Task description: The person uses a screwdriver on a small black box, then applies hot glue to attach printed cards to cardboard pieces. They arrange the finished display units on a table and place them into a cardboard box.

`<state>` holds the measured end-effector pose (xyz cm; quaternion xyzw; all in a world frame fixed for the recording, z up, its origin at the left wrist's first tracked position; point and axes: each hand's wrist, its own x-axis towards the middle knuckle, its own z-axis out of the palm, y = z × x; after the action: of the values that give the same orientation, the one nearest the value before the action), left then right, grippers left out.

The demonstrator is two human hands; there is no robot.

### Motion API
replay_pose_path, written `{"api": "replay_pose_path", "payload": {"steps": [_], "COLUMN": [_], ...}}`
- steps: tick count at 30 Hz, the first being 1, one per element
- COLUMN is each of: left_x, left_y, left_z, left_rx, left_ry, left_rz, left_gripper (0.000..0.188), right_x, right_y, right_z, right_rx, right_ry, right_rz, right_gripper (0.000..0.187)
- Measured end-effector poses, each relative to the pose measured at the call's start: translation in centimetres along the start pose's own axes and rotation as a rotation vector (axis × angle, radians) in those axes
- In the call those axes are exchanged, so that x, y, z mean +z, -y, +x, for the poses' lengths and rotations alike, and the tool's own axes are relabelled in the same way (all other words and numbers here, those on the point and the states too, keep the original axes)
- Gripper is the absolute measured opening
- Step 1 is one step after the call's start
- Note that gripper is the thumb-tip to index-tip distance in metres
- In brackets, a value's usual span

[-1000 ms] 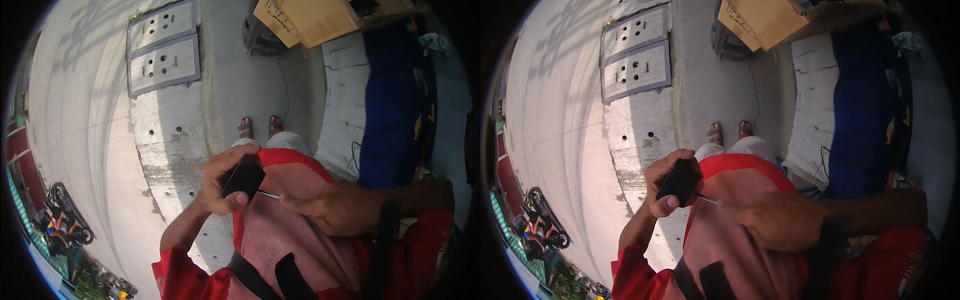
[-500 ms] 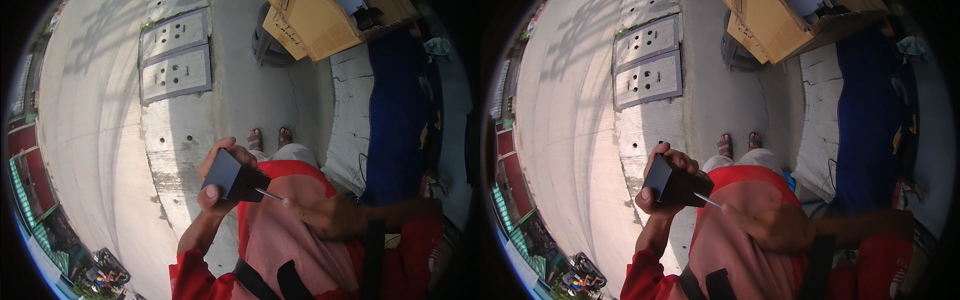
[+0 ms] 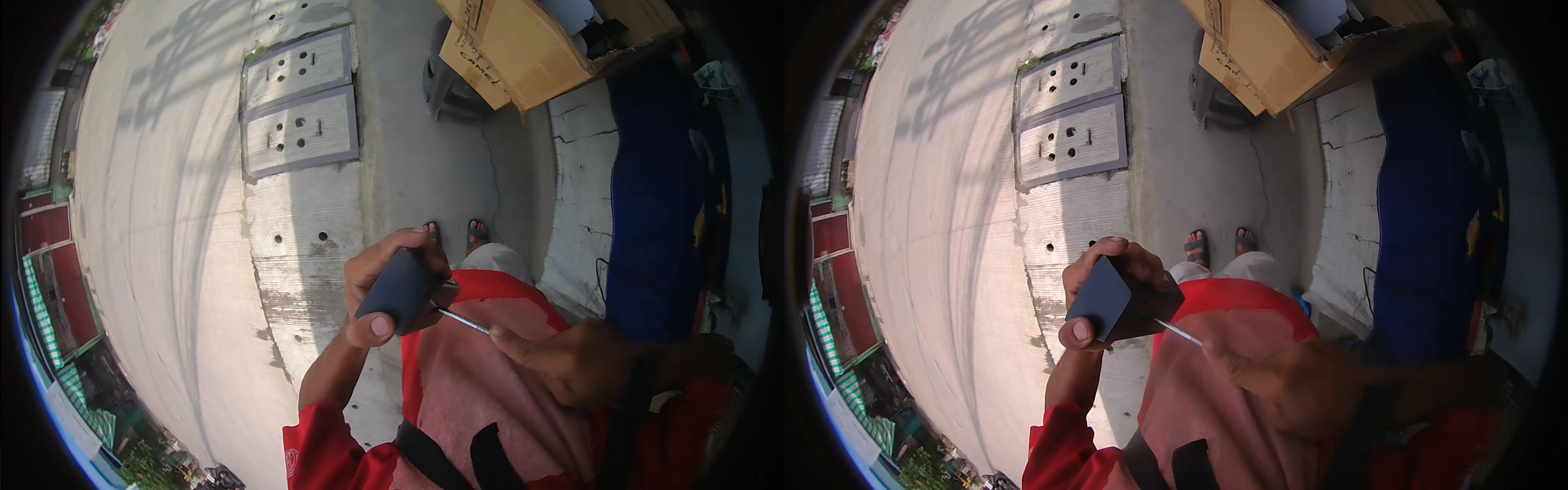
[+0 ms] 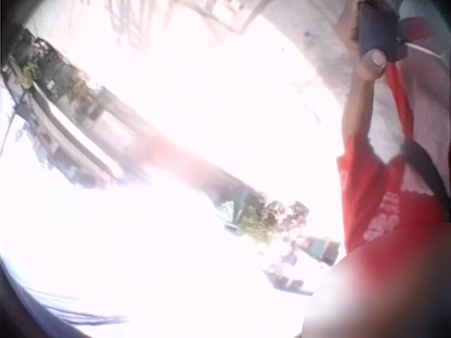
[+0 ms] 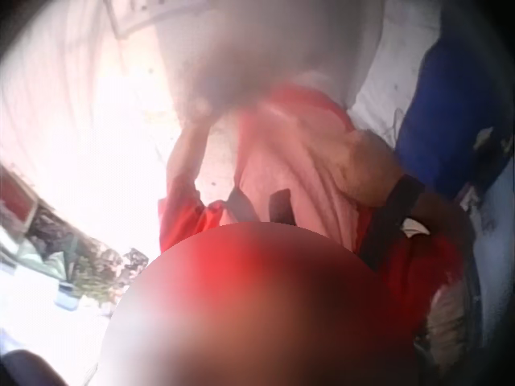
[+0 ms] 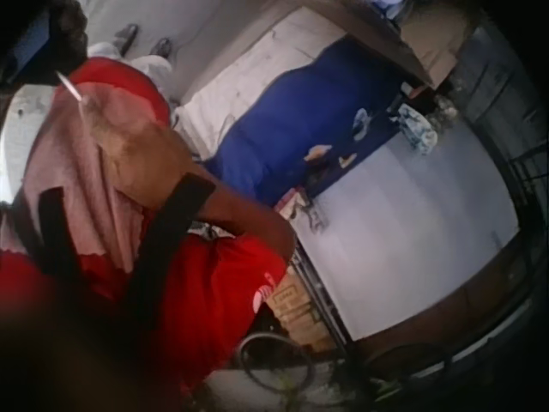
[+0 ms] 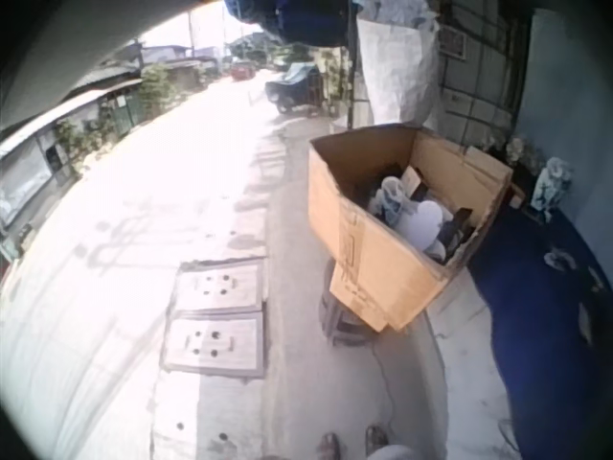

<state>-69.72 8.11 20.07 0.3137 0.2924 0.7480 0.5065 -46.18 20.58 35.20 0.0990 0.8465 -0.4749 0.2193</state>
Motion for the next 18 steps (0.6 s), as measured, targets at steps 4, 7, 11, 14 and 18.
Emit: {"api": "replay_pose_path", "payload": {"steps": [4,7,11,14,18], "left_x": [0.6,0.1,-1.7,-1.5,-0.4], "left_y": [0.5,-0.1,-1.8,-1.3,0.2], "left_z": [0.1,0.4,0.7,0.1,-0.8], "left_rx": [0.031,0.0,0.078,0.003,-0.007], "left_ry": [0.005,0.043,-0.41,-0.192,-0.193], "left_rz": [-0.078,0.03,-0.485,-0.5,-0.525], "left_gripper": [0.094,0.094,0.095,0.096,0.098], "right_x": [-1.9,-2.9,-3.3,-3.4,-2.8], "right_y": [1.9,2.5,2.8,2.8,2.8], "right_z": [-0.9,-0.7,-0.4,-0.5,-0.6], "right_rx": [0.105,0.17,0.138,0.098,0.075], "right_ry": [0.1,0.215,0.216,0.205,0.188], "right_rz": [-0.038,0.008,0.065,0.106,0.119], "right_gripper": [0.064,0.06,0.054,0.049,0.042]}}
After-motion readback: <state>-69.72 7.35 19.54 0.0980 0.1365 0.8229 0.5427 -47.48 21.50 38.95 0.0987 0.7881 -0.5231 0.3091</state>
